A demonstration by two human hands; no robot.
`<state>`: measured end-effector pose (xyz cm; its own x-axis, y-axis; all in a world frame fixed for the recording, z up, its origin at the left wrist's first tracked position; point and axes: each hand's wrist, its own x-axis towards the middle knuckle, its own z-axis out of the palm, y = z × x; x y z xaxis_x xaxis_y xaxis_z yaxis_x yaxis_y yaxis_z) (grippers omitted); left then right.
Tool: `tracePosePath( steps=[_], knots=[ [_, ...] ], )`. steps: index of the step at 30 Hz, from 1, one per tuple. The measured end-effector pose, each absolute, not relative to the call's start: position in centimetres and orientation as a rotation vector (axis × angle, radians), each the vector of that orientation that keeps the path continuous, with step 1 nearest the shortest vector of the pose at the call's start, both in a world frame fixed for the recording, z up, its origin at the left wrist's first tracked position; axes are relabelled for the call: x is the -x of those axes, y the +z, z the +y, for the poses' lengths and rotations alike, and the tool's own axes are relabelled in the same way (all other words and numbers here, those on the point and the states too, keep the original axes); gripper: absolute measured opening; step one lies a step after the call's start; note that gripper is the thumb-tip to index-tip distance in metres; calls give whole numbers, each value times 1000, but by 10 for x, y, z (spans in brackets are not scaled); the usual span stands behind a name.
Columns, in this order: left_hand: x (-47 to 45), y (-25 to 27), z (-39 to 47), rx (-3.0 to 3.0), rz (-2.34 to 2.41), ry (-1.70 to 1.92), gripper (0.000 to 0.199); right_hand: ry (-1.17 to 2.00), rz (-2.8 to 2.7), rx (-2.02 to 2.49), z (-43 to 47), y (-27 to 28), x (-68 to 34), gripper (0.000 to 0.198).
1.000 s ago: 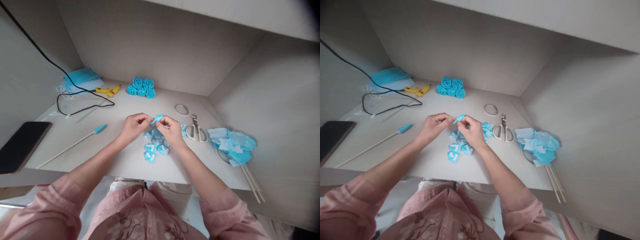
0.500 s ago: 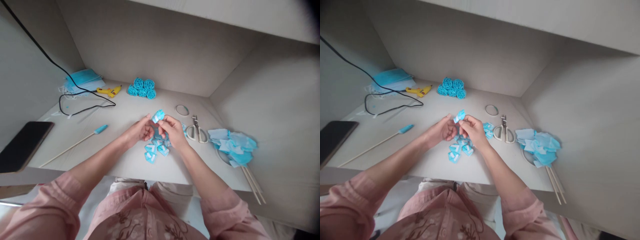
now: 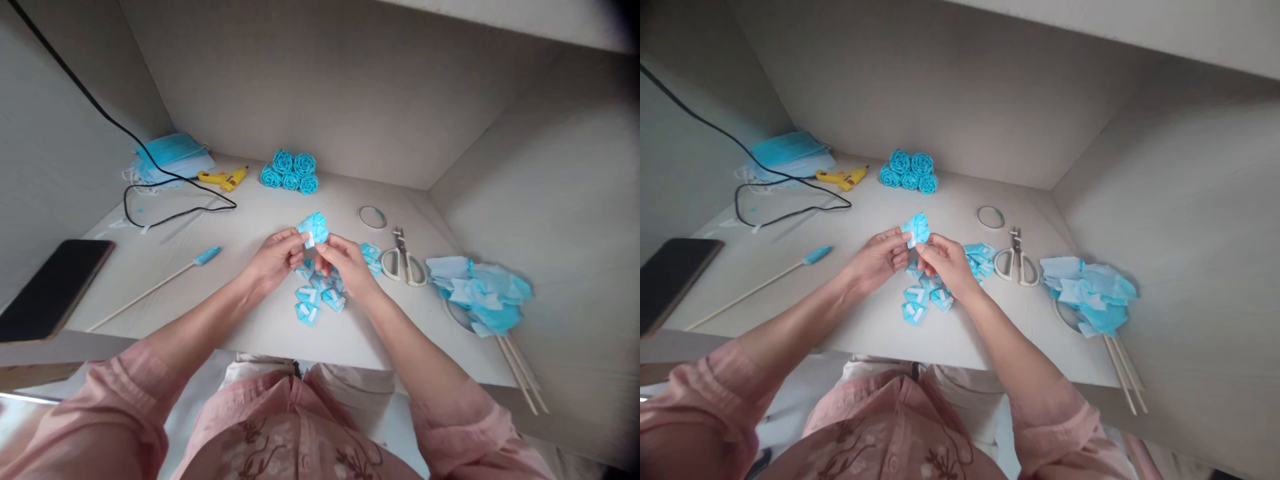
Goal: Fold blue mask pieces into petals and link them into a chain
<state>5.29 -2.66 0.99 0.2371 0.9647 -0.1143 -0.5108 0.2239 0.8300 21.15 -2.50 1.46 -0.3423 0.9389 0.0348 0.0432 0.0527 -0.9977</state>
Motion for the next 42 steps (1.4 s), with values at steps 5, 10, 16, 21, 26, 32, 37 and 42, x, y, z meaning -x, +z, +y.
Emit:
tracePosePath(
  steps=[5,10,16,21,26,32,37,42],
  knots=[
    [-58,8,-32,-883,801,1176,34,1288,-1519,1061,-25,7,-205,23],
    [-59,6,-33,-889,833,1182,33,1274,-1499,1079,-24,7,-204,17],
    [-52,9,-27,-792,810,1220,40,1372,-1508,1057,-23,11,-208,15],
    [-51,11,-26,-780,800,1218,41,1354,-1465,1086,-23,11,-209,33],
    [-52,9,-28,-809,775,1195,43,1331,-1472,1075,-23,9,-208,33],
    [-52,11,-27,-737,770,1143,42,1323,-1516,1097,-23,13,-210,31],
    [-51,13,-27,-699,748,1109,39,1338,-1531,1066,-24,18,-210,30],
    [-50,13,-25,-673,778,1086,33,1274,-1469,1087,-23,14,-209,32]
  ],
)
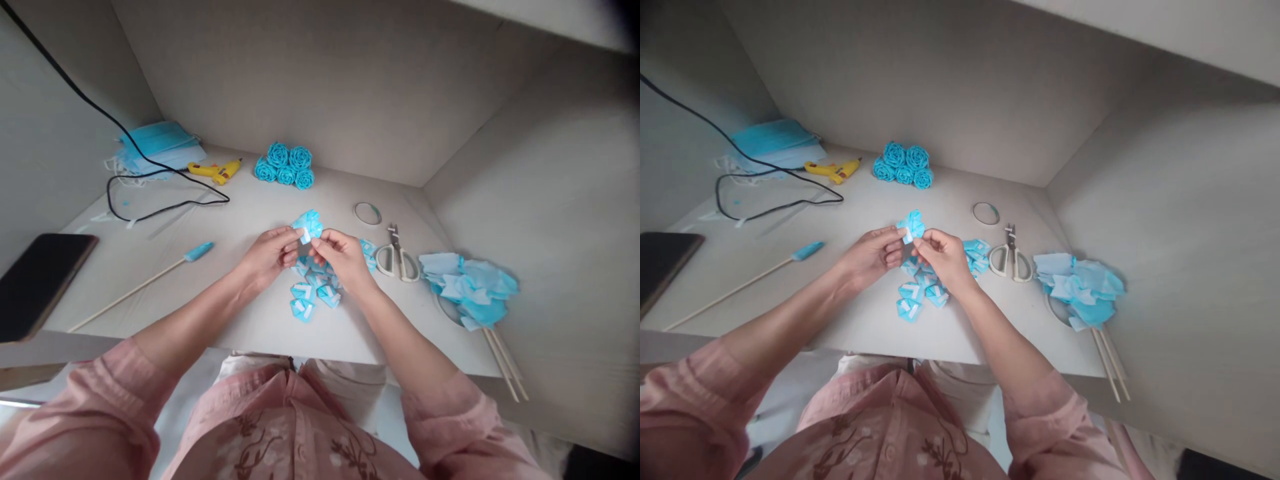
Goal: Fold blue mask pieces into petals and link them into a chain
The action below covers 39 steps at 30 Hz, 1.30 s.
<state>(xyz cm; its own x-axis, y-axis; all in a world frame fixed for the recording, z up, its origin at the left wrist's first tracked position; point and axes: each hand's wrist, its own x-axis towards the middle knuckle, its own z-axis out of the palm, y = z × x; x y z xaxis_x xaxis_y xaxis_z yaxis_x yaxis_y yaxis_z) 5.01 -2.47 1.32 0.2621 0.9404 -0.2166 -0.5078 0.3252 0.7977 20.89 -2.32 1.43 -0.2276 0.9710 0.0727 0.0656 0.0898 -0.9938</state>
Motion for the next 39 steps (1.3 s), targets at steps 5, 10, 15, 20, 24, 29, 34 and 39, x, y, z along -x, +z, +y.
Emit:
tracePosePath(
  steps=[5,10,15,20,24,29,34,39],
  knots=[
    [-48,19,-25,-731,980,1101,35,1198,-1389,1118,-19,10,-210,30],
    [-52,22,-34,-1388,1197,1465,12,1147,-1433,1140,-18,10,-211,28],
    [-50,18,-33,-1754,1270,1436,8,1100,-1501,1147,-21,12,-210,27],
    [-47,16,-30,-1853,1255,1388,12,962,-1595,1163,-22,12,-212,23],
    [-47,17,-30,-1906,1256,1376,13,789,-1707,1164,-24,12,-211,22],
    [-47,18,-30,-1837,1266,1349,12,736,-1739,1159,-25,13,-210,21],
    [-47,18,-29,-1741,1222,1359,14,762,-1735,1141,-25,14,-211,19],
    [-48,18,-29,-1840,1269,1362,14,769,-1735,1125,-26,15,-210,21]
  ],
)
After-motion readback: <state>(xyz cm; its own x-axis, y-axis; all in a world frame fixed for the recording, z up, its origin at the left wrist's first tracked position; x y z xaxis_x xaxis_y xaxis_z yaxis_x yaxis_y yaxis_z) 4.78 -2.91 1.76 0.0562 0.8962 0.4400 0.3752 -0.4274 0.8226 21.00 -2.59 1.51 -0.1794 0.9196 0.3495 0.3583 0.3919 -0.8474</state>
